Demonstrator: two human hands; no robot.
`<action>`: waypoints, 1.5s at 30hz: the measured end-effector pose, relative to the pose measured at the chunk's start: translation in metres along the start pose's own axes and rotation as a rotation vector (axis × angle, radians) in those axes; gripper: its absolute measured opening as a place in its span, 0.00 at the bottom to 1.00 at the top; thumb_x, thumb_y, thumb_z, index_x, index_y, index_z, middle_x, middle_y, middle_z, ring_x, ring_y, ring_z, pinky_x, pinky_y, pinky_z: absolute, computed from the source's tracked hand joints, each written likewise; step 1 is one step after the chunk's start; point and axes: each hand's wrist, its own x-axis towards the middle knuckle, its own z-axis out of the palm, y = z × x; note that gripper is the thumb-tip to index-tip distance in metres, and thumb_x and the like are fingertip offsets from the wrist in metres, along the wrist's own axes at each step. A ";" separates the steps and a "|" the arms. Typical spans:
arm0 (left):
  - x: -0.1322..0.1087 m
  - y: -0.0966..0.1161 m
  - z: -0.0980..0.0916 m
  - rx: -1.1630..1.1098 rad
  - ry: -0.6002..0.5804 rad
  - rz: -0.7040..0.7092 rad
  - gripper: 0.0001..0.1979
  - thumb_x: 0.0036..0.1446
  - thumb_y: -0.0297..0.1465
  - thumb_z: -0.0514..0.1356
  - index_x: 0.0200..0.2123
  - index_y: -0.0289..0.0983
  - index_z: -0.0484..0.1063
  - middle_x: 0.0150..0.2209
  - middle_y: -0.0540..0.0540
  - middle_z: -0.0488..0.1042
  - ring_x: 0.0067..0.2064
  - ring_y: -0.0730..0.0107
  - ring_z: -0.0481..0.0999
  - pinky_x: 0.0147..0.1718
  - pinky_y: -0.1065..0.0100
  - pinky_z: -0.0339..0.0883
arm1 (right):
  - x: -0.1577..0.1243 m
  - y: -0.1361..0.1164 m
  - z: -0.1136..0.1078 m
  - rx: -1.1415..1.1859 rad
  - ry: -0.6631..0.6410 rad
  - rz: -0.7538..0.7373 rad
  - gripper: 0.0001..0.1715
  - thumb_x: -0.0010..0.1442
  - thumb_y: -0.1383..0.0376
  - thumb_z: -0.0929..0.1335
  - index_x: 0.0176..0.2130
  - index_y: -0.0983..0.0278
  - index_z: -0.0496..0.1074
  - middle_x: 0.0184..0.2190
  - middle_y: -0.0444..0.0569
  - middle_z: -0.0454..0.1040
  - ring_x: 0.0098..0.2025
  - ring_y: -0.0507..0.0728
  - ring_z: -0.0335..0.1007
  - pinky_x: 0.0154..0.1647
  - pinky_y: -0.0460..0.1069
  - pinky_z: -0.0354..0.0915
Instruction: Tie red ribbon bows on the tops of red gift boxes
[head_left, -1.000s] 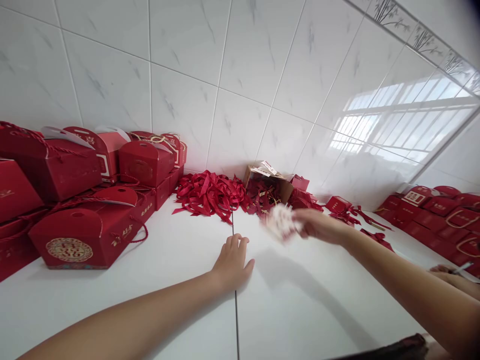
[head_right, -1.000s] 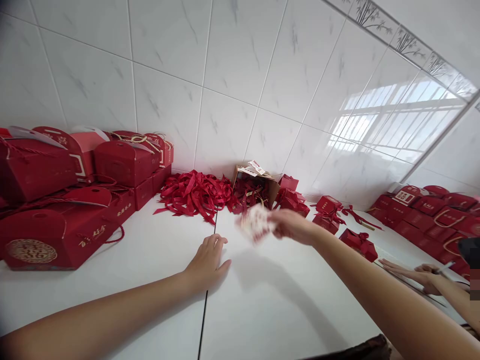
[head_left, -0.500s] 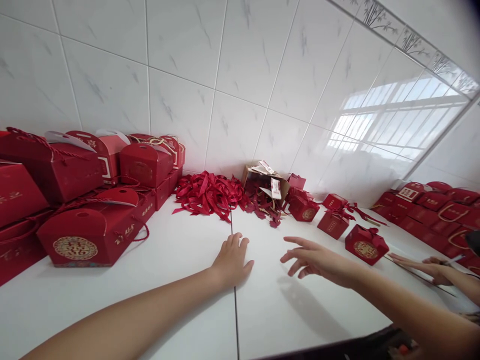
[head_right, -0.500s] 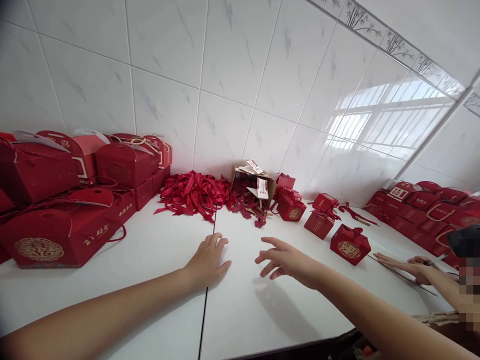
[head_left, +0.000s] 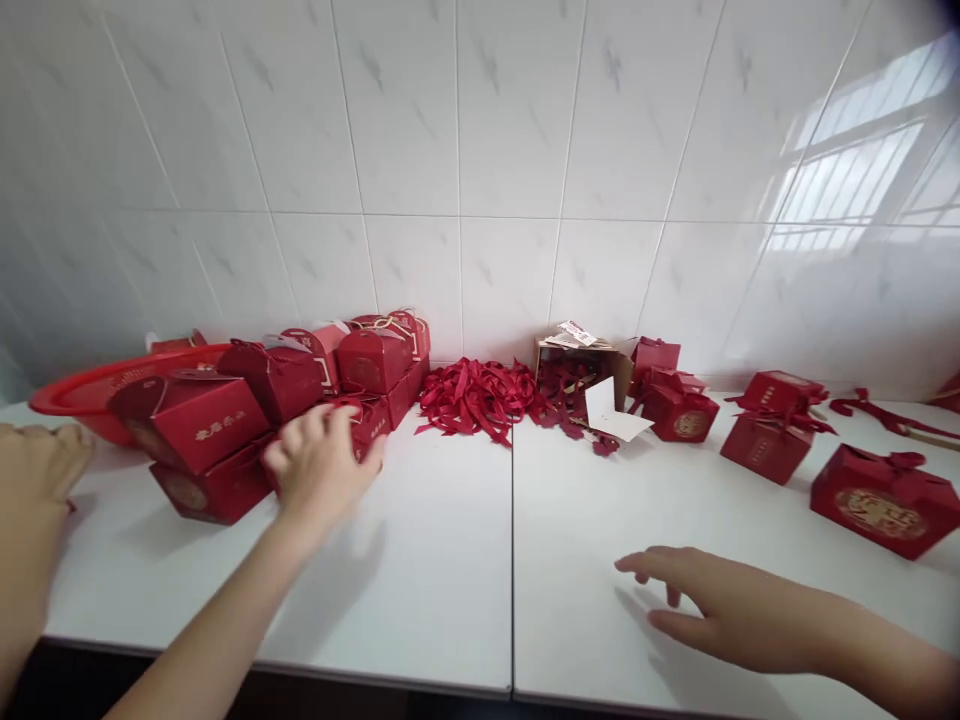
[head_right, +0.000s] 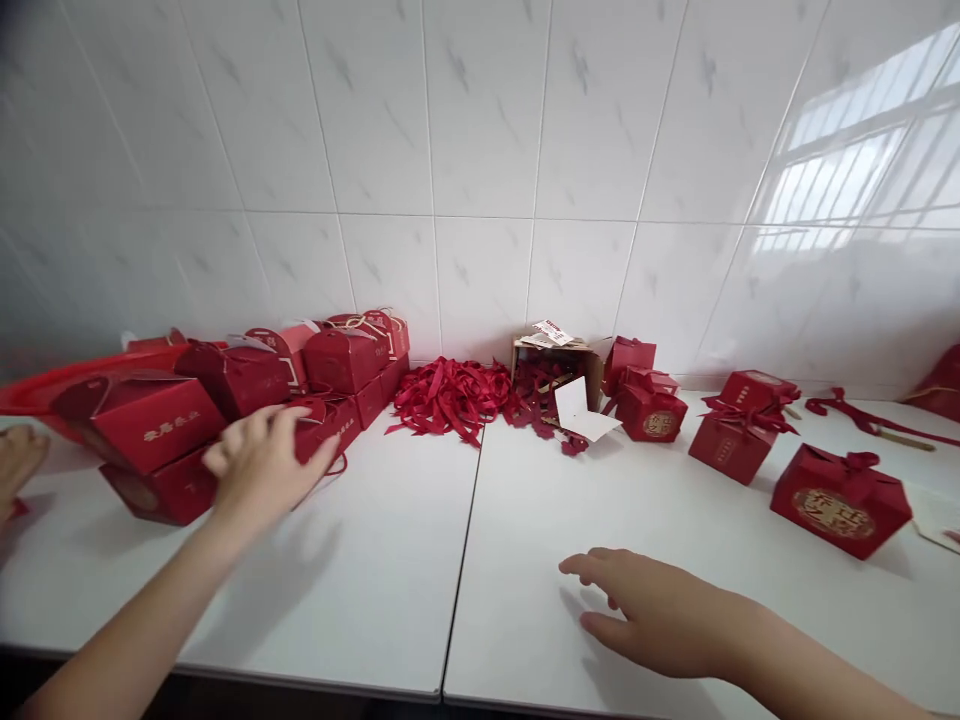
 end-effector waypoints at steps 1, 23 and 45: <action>0.010 -0.016 -0.001 0.085 -0.055 -0.083 0.27 0.55 0.47 0.50 0.51 0.34 0.63 0.54 0.30 0.61 0.55 0.37 0.58 0.47 0.44 0.54 | -0.001 -0.001 -0.001 0.001 -0.014 -0.006 0.27 0.60 0.54 0.60 0.58 0.51 0.62 0.51 0.50 0.70 0.46 0.60 0.70 0.48 0.55 0.64; -0.099 0.122 0.000 -0.840 -0.601 0.633 0.44 0.31 0.52 0.68 0.46 0.40 0.51 0.51 0.37 0.58 0.52 0.50 0.65 0.48 0.54 0.65 | -0.003 -0.020 -0.013 0.111 0.286 -0.226 0.26 0.66 0.52 0.51 0.50 0.60 0.66 0.42 0.54 0.73 0.43 0.60 0.68 0.44 0.53 0.60; 0.000 0.127 0.099 -0.611 -0.580 0.376 0.20 0.61 0.38 0.44 0.38 0.38 0.73 0.37 0.43 0.73 0.42 0.59 0.72 0.42 0.62 0.63 | 0.003 -0.031 -0.009 0.103 0.107 -0.113 0.40 0.63 0.45 0.50 0.21 0.64 0.73 0.23 0.52 0.76 0.25 0.56 0.67 0.31 0.49 0.60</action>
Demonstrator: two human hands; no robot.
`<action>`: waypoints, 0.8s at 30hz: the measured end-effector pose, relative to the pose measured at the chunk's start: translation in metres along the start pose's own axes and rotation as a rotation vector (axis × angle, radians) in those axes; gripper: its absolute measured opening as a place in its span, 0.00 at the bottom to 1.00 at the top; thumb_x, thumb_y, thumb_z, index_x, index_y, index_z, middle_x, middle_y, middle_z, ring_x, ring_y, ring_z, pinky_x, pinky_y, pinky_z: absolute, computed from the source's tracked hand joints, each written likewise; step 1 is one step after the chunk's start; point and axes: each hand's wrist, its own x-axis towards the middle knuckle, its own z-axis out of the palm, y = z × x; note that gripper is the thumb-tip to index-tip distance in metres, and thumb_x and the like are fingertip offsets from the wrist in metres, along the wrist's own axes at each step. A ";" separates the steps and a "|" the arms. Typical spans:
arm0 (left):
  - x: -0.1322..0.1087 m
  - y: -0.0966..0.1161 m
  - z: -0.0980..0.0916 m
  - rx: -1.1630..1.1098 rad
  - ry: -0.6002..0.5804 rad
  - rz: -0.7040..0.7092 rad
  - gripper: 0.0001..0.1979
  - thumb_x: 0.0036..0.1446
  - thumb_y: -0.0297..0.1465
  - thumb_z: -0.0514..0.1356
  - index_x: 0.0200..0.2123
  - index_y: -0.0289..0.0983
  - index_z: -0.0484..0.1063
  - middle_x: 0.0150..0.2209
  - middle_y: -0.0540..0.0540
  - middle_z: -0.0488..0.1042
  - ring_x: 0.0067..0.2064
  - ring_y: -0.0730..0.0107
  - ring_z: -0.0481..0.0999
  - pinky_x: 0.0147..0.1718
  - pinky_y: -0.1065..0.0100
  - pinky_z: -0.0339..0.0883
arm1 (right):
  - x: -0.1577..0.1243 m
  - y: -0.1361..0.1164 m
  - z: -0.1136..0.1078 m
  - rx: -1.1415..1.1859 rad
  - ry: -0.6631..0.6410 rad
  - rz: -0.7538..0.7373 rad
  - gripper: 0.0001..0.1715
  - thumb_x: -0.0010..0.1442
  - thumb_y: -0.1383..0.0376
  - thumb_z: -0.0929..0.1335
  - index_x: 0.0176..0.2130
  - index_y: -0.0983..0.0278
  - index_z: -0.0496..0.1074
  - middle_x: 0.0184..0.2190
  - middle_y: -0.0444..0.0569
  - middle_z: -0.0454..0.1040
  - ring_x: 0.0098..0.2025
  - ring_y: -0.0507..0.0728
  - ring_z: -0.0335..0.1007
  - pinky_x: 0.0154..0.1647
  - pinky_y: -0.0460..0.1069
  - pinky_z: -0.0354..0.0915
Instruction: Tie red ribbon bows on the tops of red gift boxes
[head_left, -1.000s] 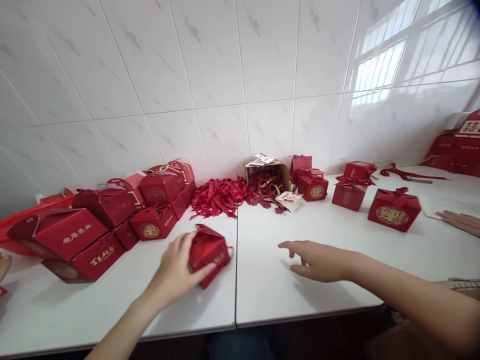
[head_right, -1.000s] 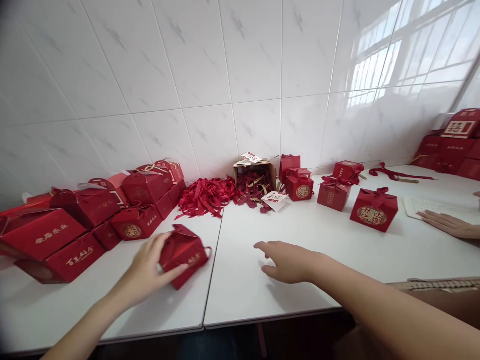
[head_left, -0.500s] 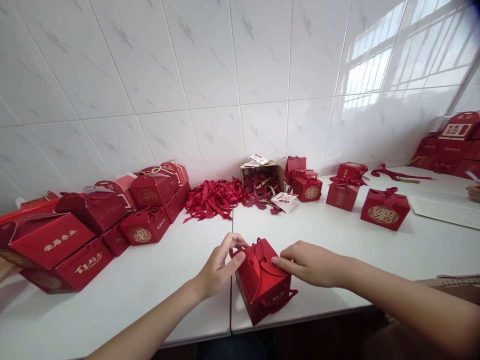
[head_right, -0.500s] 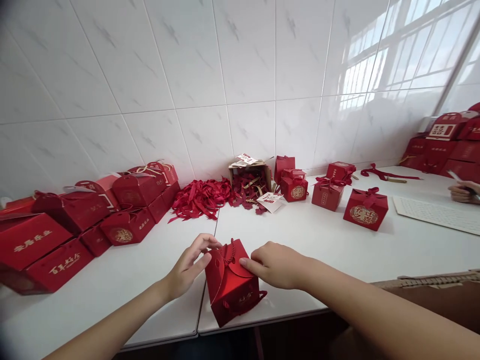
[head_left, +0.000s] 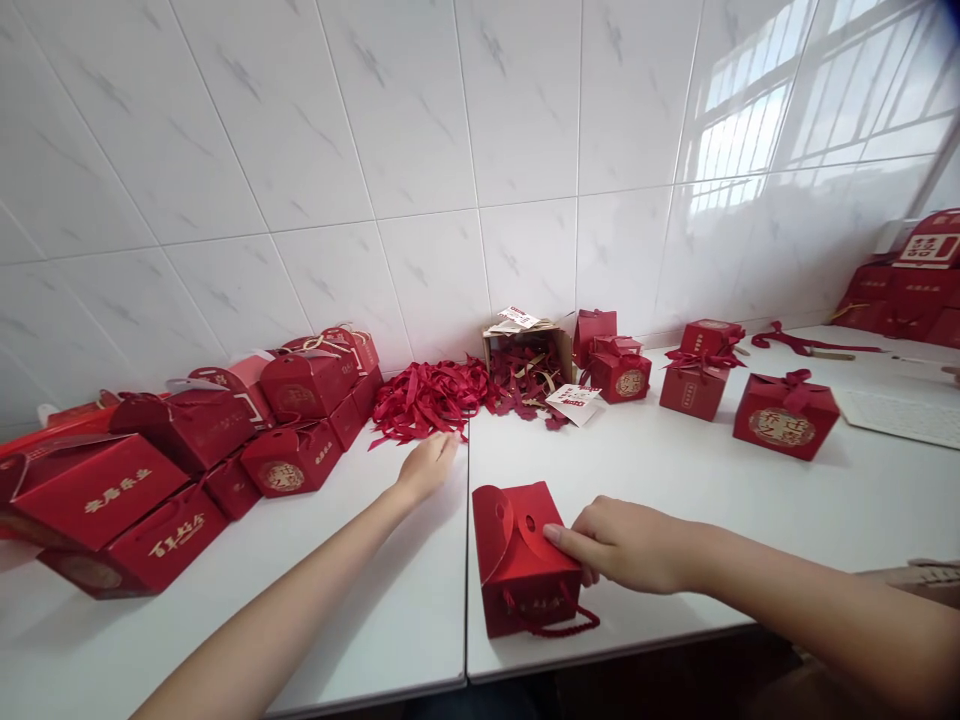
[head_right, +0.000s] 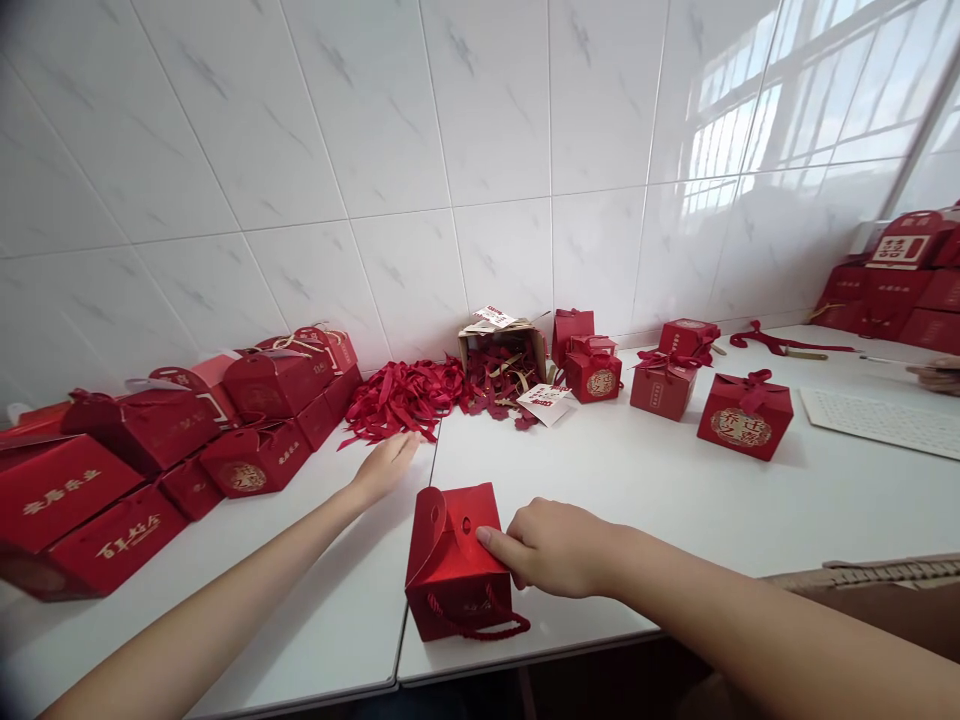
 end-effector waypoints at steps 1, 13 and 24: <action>0.009 -0.006 0.002 0.027 0.031 -0.015 0.17 0.59 0.35 0.47 0.43 0.38 0.72 0.42 0.42 0.73 0.45 0.58 0.71 0.43 0.62 0.63 | 0.000 0.000 0.000 -0.004 0.005 0.007 0.40 0.63 0.45 0.50 0.20 0.64 0.72 0.23 0.52 0.75 0.25 0.56 0.67 0.30 0.49 0.59; 0.035 0.004 0.013 0.084 0.166 0.045 0.15 0.60 0.31 0.45 0.41 0.36 0.70 0.40 0.43 0.75 0.40 0.65 0.74 0.39 0.66 0.67 | 0.015 0.016 -0.010 0.121 0.500 0.054 0.26 0.63 0.50 0.56 0.25 0.62 0.67 0.24 0.47 0.71 0.27 0.54 0.64 0.28 0.48 0.57; 0.024 0.001 0.030 0.282 -0.050 0.049 0.12 0.51 0.22 0.49 0.30 0.34 0.73 0.34 0.38 0.75 0.38 0.58 0.74 0.38 0.63 0.65 | 0.025 0.031 -0.013 0.054 0.572 0.028 0.15 0.62 0.60 0.60 0.29 0.63 0.69 0.29 0.48 0.73 0.30 0.53 0.66 0.31 0.48 0.61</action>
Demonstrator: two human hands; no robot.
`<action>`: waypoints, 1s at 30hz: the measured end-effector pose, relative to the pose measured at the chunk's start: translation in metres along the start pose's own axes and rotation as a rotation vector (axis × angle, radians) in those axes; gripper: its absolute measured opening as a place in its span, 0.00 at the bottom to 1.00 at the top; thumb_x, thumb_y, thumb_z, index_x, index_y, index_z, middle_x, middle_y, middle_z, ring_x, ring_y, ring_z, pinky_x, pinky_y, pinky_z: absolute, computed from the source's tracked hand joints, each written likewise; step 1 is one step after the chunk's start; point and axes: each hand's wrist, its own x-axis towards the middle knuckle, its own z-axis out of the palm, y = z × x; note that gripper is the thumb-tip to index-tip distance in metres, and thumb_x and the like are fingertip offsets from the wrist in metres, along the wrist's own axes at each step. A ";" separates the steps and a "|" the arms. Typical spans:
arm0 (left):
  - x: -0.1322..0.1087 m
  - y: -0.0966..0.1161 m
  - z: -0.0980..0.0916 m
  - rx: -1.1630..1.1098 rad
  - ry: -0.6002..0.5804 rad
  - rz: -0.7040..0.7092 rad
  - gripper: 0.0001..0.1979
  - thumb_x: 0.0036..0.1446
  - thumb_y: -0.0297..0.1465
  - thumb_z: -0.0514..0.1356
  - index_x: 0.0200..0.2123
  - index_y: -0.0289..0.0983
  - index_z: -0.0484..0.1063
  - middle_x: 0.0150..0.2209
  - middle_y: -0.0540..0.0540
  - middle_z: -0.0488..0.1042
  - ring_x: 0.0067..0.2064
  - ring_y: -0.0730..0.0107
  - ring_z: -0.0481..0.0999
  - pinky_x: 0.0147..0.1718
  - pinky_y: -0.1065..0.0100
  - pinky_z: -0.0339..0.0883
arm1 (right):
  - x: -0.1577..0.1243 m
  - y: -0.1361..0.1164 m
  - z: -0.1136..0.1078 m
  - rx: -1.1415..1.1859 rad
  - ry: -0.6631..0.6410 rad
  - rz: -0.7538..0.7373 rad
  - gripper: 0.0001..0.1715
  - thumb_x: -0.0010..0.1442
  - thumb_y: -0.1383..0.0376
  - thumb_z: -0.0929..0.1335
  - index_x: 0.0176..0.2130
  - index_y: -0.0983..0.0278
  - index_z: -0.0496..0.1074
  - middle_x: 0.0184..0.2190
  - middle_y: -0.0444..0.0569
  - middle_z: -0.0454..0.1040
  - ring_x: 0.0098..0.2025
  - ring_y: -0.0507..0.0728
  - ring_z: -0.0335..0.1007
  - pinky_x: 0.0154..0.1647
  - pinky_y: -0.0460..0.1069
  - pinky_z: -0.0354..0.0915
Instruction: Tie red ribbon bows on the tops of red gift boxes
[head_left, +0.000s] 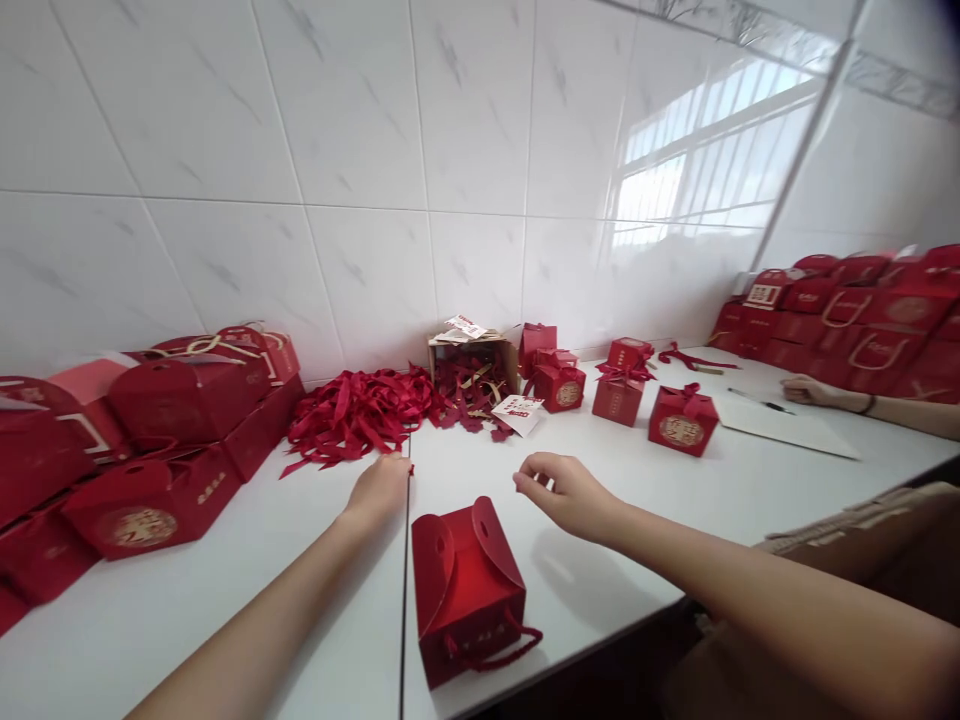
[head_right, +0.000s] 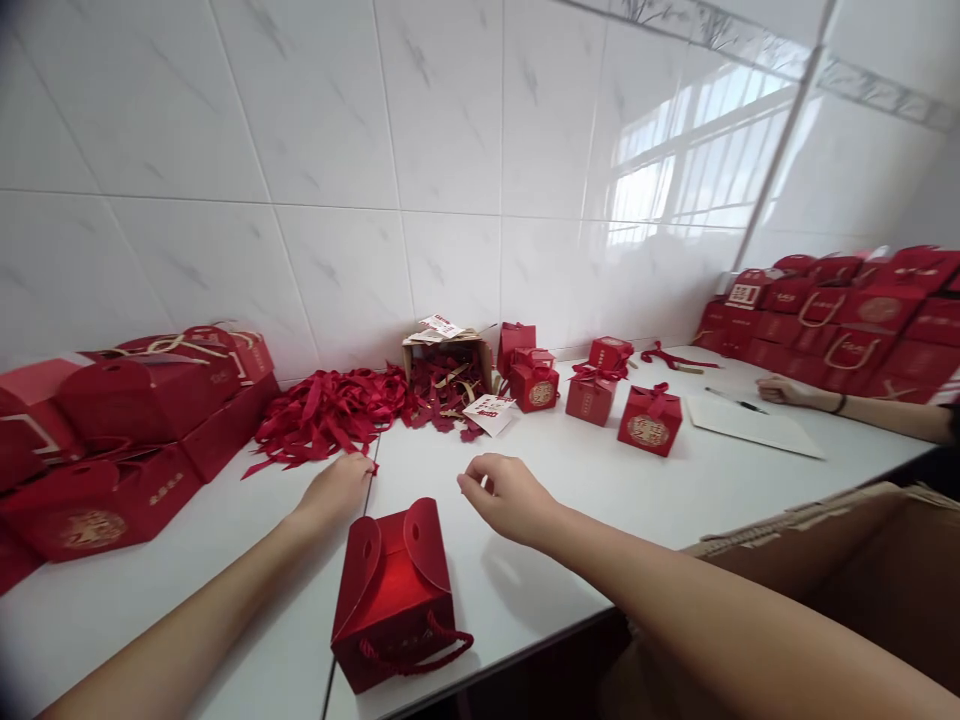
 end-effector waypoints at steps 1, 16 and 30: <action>0.001 0.000 0.002 0.012 -0.008 0.002 0.12 0.52 0.23 0.49 0.29 0.35 0.72 0.33 0.39 0.75 0.37 0.58 0.74 0.37 0.63 0.65 | 0.001 0.001 0.000 -0.027 0.012 -0.012 0.14 0.61 0.61 0.60 0.29 0.63 0.69 0.30 0.48 0.73 0.30 0.53 0.66 0.31 0.48 0.61; -0.006 -0.007 -0.014 -0.021 0.044 -0.077 0.12 0.53 0.33 0.48 0.22 0.38 0.66 0.31 0.37 0.75 0.31 0.50 0.73 0.27 0.57 0.65 | 0.004 0.005 -0.011 -0.197 0.112 -0.077 0.05 0.57 0.67 0.65 0.30 0.65 0.69 0.34 0.50 0.71 0.33 0.54 0.65 0.32 0.48 0.57; -0.060 0.081 -0.129 -0.343 0.421 0.187 0.13 0.55 0.40 0.53 0.34 0.39 0.71 0.41 0.45 0.69 0.47 0.63 0.69 0.47 0.65 0.63 | 0.020 -0.063 -0.033 0.594 0.086 -0.179 0.33 0.57 0.57 0.67 0.59 0.57 0.56 0.56 0.53 0.63 0.52 0.56 0.64 0.46 0.52 0.64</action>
